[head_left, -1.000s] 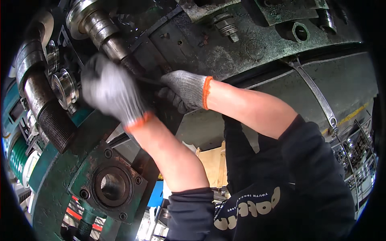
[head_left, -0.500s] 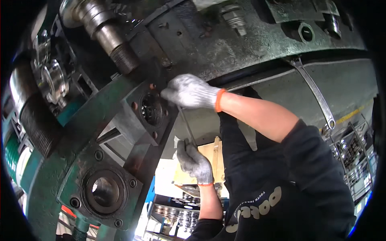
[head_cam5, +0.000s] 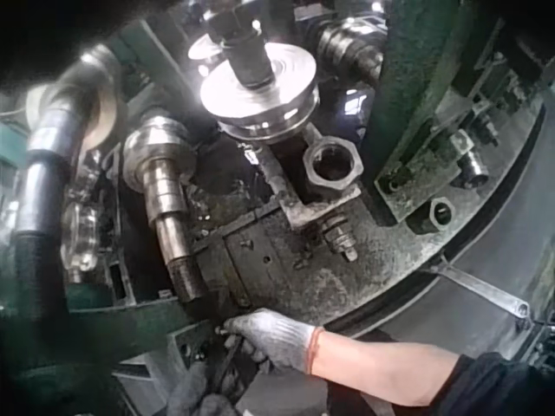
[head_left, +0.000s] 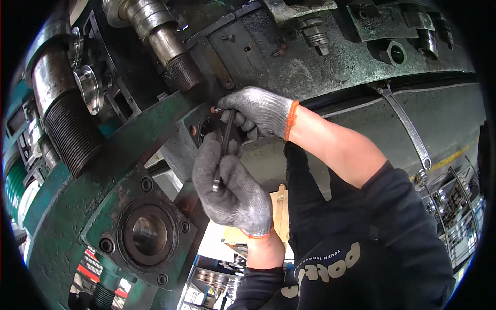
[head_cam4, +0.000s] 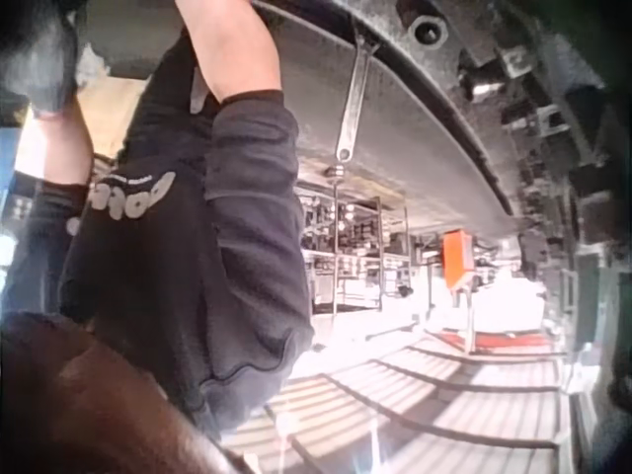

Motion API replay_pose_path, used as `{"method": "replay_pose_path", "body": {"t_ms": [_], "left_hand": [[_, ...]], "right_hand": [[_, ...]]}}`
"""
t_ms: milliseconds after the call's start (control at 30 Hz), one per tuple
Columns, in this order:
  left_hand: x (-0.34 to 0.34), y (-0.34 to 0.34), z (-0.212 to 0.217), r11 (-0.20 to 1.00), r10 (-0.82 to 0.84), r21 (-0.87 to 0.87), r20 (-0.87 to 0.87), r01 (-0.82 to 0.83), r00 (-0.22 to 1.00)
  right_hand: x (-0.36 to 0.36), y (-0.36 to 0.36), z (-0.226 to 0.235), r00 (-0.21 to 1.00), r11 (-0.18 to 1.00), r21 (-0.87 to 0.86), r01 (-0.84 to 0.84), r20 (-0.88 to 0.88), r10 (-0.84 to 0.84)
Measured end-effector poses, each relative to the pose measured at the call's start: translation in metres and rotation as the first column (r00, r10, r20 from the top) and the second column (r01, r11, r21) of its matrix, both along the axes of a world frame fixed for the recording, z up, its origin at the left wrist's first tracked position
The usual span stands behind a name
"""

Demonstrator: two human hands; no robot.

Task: Tightening bolts and adjusting components of a large industrial machine using an adjustable wrench.

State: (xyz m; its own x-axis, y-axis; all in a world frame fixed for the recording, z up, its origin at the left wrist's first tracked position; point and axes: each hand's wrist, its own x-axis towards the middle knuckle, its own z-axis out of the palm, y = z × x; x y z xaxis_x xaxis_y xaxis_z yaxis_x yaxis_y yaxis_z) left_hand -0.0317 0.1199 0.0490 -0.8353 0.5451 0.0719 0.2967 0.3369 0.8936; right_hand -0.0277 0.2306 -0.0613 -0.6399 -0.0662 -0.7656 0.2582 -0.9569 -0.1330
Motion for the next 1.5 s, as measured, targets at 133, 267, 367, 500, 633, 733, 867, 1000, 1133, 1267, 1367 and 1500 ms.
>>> {"method": "replay_pose_path", "body": {"t_ms": [133, 267, 367, 500, 633, 733, 867, 1000, 1133, 1267, 1367, 1500], "left_hand": [[-0.015, 0.027, 0.010, 0.997, 0.023, -0.068, -0.085, -0.028, 0.996], [-0.035, 0.090, 0.019, 0.971, 0.102, -0.202, -0.121, -0.126, 0.987], [-0.080, 0.102, 0.003, 0.958, 0.004, -0.237, -0.555, -0.163, 0.832], [-0.064, 0.081, 0.007, 0.959, 0.102, -0.215, -0.350, -0.186, 0.931], [-0.010, 0.015, 0.008, 0.898, 0.248, -0.246, -0.400, -0.364, 0.882], [0.023, -0.069, -0.023, 0.842, 0.307, -0.429, -0.114, -0.326, 0.945], [0.025, -0.208, -0.182, 0.918, 0.075, -0.394, 0.271, 0.040, 0.960], [0.006, -0.127, -0.221, 0.419, -0.157, -0.902, 0.042, 0.105, 0.987], [0.051, -0.113, -0.189, 0.448, 0.046, -0.893, 0.073, 0.045, 0.996], [0.056, -0.106, -0.137, 0.651, 0.339, -0.744, 0.110, -0.149, 0.934], [0.056, -0.089, -0.109, 0.669, 0.388, -0.681, -0.020, -0.297, 0.921], [0.022, -0.065, -0.137, 0.696, 0.042, -0.701, -0.176, -0.156, 0.983]], "right_hand": [[-0.009, 0.003, -0.007, 1.000, 0.997, -0.078, -0.026, 0.004, 0.026], [-0.010, 0.006, -0.032, 0.993, 0.961, -0.278, -0.010, -0.117, -0.024], [-0.021, -0.001, -0.032, 0.975, 0.919, -0.394, -0.002, -0.207, -0.086], [-0.016, -0.002, -0.016, 0.993, 0.982, -0.189, 0.005, -0.116, -0.027], [-0.004, 0.001, -0.005, 0.992, 0.972, 0.209, -0.104, -0.046, 0.116], [0.008, 0.004, -0.023, 0.973, 0.873, 0.452, -0.185, -0.041, 0.228], [-0.003, -0.016, -0.060, 0.966, -0.177, 0.971, 0.159, -0.116, 0.231], [-0.014, -0.025, -0.047, 0.967, -0.247, 0.959, 0.140, -0.079, 0.240], [0.015, -0.015, -0.051, 0.966, -0.252, 0.967, 0.042, 0.026, 0.259], [0.016, -0.014, -0.050, 0.966, -0.256, 0.967, 0.001, 0.066, 0.252], [0.014, -0.013, -0.047, 0.972, -0.313, 0.950, -0.005, 0.078, 0.220], [0.009, -0.018, -0.049, 0.973, -0.401, 0.915, -0.043, 0.129, 0.191]]}}
